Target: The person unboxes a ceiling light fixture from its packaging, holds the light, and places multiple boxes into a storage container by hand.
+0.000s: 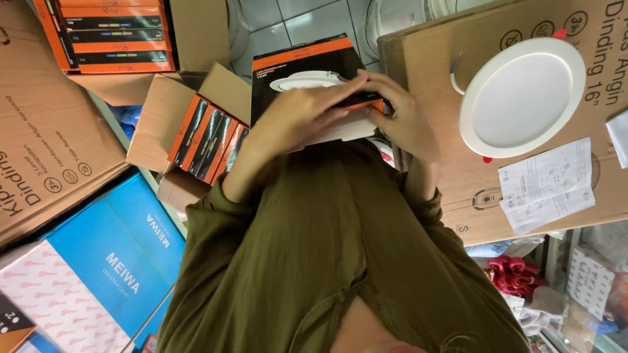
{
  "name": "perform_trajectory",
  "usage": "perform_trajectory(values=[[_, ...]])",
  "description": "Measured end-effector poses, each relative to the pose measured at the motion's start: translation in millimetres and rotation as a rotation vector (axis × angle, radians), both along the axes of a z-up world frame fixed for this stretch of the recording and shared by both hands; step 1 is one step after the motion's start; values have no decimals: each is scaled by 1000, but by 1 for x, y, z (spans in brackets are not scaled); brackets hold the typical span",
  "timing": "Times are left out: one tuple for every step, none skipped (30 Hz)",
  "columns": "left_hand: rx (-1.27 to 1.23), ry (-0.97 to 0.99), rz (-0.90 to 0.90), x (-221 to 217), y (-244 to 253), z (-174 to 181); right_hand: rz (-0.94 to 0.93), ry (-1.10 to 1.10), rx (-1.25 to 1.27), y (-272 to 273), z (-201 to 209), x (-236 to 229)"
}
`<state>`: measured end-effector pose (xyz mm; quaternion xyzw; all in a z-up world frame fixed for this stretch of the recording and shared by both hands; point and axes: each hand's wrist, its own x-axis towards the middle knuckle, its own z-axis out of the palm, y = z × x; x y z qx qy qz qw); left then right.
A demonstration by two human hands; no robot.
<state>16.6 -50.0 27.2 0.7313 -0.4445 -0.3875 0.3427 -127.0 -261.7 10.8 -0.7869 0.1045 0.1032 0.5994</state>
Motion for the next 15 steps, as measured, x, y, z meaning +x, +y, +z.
perform_trajectory(values=[[-149,-64,79,5,1,3,-34,10,35,1,-2,0],[-299,-127,155,15,5,4,-68,19,69,2,-3,-1],[-451,-190,228,22,11,5,-115,26,122,2,-5,-3],[-464,-152,288,27,22,7,-161,33,175,2,-7,-4],[-477,-113,349,30,38,9,-207,39,229,2,-10,-6],[-491,-73,409,34,50,9,-220,15,266,0,-13,-7],[-481,-37,478,36,58,4,-234,-9,303,-3,-15,-8],[-471,1,546,34,63,-2,-248,-33,339,-6,-16,-10],[-459,43,613,29,66,-11,-267,-30,366,-9,-17,-13],[-471,21,592,23,67,-21,-286,-27,392,-11,-17,-15],[-484,-2,572,15,67,-30,-303,-24,418,-13,-17,-17],[-496,-24,551,8,68,-38,-294,-35,451,-15,-17,-18],[-485,-56,576,-4,68,-43,-283,-44,484,-16,-17,-19],[-474,-88,600,-17,67,-47,-271,-53,517,-17,-18,-20],[-460,-122,628,-25,67,-48,-248,-69,561,-18,-19,-21]])
